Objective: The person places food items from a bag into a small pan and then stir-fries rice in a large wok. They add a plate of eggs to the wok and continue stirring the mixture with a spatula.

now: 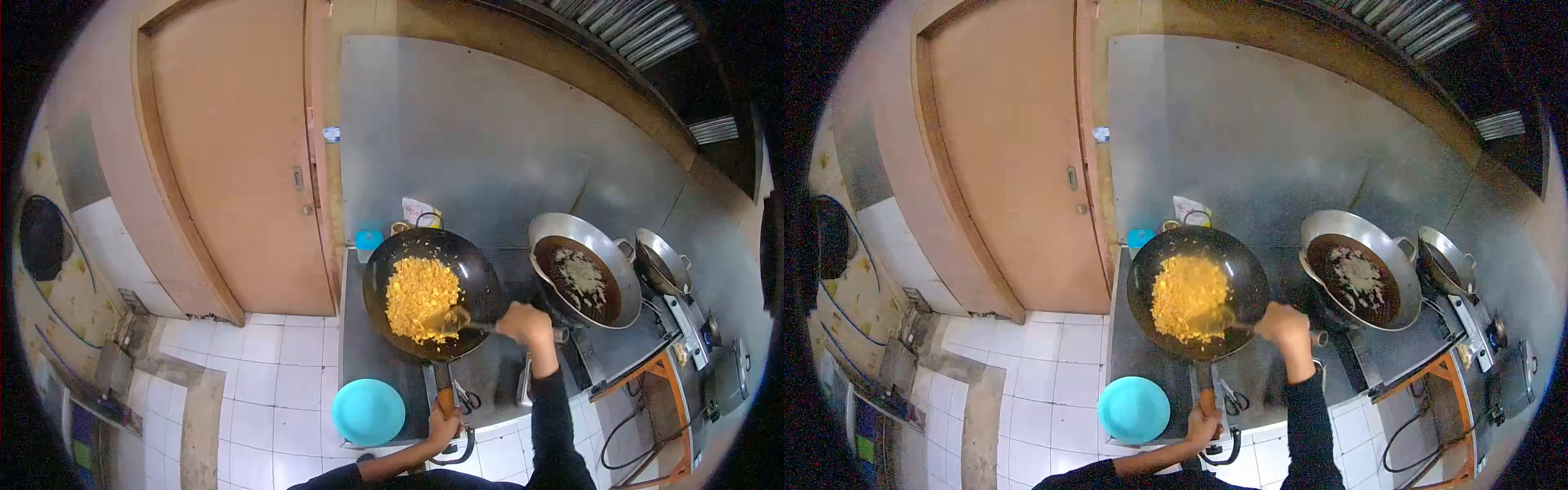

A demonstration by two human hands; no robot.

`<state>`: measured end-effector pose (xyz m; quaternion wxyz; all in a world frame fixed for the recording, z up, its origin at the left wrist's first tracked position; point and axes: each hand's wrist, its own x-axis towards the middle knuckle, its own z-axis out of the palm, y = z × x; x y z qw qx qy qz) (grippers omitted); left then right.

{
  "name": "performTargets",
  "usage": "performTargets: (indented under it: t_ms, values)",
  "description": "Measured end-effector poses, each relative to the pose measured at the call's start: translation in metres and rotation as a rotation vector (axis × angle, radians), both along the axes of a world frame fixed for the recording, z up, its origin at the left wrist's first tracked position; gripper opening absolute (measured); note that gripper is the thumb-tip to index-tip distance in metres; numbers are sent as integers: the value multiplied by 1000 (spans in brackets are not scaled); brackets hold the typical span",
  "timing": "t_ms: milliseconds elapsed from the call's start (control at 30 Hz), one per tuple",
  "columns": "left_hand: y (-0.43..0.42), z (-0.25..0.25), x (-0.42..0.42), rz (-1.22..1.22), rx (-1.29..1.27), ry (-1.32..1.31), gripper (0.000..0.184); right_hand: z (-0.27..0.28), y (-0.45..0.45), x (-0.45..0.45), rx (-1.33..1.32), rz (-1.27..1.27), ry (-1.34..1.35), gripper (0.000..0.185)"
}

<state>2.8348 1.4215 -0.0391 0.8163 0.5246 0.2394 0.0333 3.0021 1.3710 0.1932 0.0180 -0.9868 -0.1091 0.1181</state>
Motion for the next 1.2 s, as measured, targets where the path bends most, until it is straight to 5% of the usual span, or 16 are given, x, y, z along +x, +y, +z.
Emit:
performTargets:
  t_ms: [67, 133, 200, 333, 467, 500, 567, 633, 767, 867, 1033, 1200]
  values:
    - [-8, -27, 7, 39, 161, 11, 25, -53, 10, 5, 74, 22, -29, 54]
    - [-21, -1, 4, 51, 200, 53, 21, -93, 41, 20, 245, -44, -171, 48]
    - [-29, -7, -1, 48, -47, 34, 25, -60, 42, 16, 156, -22, -104, 43]
    - [4, 2, -8, 17, 84, 75, 25, 3, -5, -14, -13, 1, -48, 48]
    - [-30, -51, 5, 61, 271, -4, 28, -88, 3, 23, 77, -42, -104, 40]
    - [-30, 35, -10, 133, 272, -85, 28, -97, 15, 24, 125, -44, -171, 38]
    - [-37, 52, -17, 109, 94, 0, 24, -110, 27, 26, 176, -52, -247, 36]
    - [-30, 55, -16, -27, -120, 79, 17, -120, 25, 26, 154, 54, -478, 26]
    - [-13, 23, -10, -68, -45, 102, 27, -91, 15, 7, 169, 345, -919, 26]
    - [-17, 20, -9, -56, -37, 147, 28, -74, 8, 2, 103, 461, -1004, 27]
    - [-22, 15, -3, -18, 76, 85, 30, -16, -2, -46, 27, 153, -482, 24]
    - [-25, -3, 7, -1, 164, 132, 31, -56, -5, -30, 58, -15, -217, 34]
